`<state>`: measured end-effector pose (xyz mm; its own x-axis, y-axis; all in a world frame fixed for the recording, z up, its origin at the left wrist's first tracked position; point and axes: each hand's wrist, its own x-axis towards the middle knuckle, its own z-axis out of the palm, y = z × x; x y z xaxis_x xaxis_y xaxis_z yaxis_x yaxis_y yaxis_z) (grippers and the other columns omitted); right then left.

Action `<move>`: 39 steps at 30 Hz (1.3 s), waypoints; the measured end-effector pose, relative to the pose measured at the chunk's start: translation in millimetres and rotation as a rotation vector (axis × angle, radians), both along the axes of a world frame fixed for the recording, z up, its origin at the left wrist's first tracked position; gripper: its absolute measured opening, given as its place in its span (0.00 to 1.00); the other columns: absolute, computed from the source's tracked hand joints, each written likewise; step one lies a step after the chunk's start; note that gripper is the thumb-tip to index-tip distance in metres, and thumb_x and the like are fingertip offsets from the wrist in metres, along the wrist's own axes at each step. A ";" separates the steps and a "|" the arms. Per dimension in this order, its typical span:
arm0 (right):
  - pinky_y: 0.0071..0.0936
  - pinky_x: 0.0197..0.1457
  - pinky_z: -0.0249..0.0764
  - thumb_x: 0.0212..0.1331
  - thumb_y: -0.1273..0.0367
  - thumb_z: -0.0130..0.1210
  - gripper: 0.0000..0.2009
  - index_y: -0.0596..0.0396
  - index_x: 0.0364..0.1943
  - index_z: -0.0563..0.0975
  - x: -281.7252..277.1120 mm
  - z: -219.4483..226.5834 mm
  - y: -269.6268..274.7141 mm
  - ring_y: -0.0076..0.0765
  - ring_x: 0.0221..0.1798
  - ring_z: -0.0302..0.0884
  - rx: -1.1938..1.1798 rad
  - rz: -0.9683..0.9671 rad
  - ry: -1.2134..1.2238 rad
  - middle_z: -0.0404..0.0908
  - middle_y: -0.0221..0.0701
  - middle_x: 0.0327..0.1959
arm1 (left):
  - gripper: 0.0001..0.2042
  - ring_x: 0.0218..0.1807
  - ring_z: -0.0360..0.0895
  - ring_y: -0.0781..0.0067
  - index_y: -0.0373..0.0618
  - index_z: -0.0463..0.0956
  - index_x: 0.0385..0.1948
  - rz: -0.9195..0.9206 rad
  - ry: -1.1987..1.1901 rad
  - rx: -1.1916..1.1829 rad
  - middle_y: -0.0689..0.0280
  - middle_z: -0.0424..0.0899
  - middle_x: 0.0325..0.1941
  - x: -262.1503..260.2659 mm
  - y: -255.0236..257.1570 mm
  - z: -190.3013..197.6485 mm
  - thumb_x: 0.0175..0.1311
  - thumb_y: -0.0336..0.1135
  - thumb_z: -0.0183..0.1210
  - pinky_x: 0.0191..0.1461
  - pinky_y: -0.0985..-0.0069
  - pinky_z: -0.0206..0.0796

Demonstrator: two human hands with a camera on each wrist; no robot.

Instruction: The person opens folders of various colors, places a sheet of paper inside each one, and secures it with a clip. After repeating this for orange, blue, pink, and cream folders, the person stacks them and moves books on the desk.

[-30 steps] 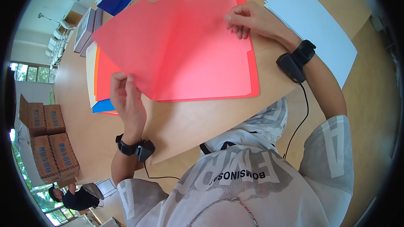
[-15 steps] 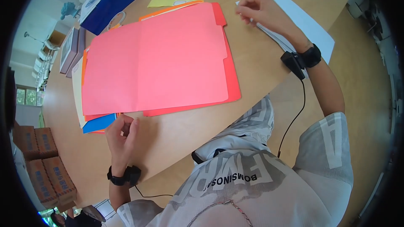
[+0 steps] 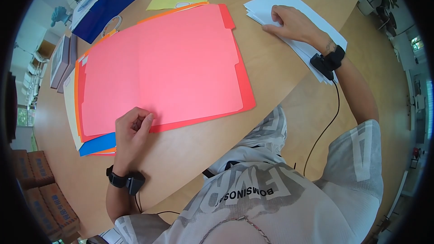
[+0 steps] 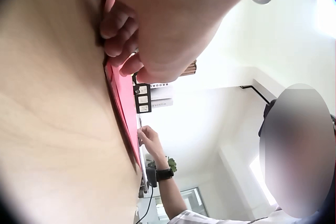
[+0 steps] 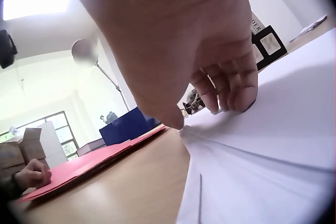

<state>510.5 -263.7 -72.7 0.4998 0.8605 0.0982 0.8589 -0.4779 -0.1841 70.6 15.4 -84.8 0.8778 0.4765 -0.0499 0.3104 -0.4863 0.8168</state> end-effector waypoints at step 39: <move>0.21 0.34 0.60 0.68 0.59 0.70 0.17 0.56 0.29 0.78 -15.2 -2.3 5.1 0.15 0.30 0.64 0.242 -0.175 0.236 0.71 0.19 0.23 | 0.06 0.23 0.67 0.87 0.36 0.82 0.33 -0.036 -0.195 0.139 0.71 0.77 0.21 2.6 -7.7 -9.9 0.72 0.27 0.66 0.27 0.81 0.58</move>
